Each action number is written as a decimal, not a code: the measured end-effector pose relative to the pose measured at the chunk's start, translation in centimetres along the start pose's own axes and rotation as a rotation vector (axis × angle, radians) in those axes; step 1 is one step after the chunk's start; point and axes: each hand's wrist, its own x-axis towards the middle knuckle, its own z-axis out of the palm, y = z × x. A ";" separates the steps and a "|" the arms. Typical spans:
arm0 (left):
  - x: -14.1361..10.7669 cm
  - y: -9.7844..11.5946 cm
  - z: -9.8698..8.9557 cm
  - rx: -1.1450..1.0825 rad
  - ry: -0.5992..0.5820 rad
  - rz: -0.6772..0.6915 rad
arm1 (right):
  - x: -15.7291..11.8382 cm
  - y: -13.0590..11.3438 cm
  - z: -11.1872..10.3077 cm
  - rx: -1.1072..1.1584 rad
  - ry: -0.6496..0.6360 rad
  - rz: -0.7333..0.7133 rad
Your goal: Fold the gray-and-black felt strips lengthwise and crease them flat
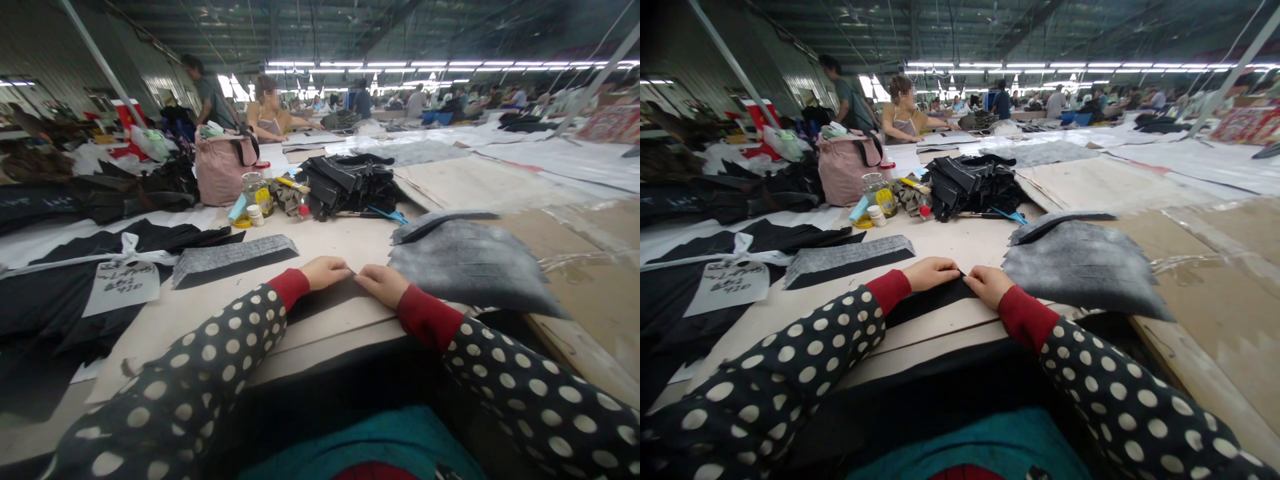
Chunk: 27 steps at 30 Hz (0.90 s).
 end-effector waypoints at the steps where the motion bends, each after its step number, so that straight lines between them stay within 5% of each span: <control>1: 0.0 -0.1 -0.2 0.004 -0.018 -0.021 | 0.0 0.0 0.0 -0.027 0.029 0.004; 6: -0.4 -0.7 -1.2 0.026 -0.134 -0.125 | -0.6 -0.5 -1.1 -0.258 0.019 -0.057; 10: 0.0 -0.5 -0.7 0.062 -0.063 -0.117 | -1.5 -1.9 -4.7 -0.501 0.123 -0.225; 14: 1.3 -0.1 0.3 0.095 0.007 -0.023 | -0.3 -2.9 -7.1 -0.453 0.161 -0.326; 21: 2.9 -0.6 1.2 0.205 0.207 -0.012 | 5.4 1.2 -2.7 -0.385 -0.105 -0.310; 27: 3.0 -2.1 2.0 0.218 0.353 -0.002 | 6.1 3.3 -1.1 -0.238 -0.021 -0.307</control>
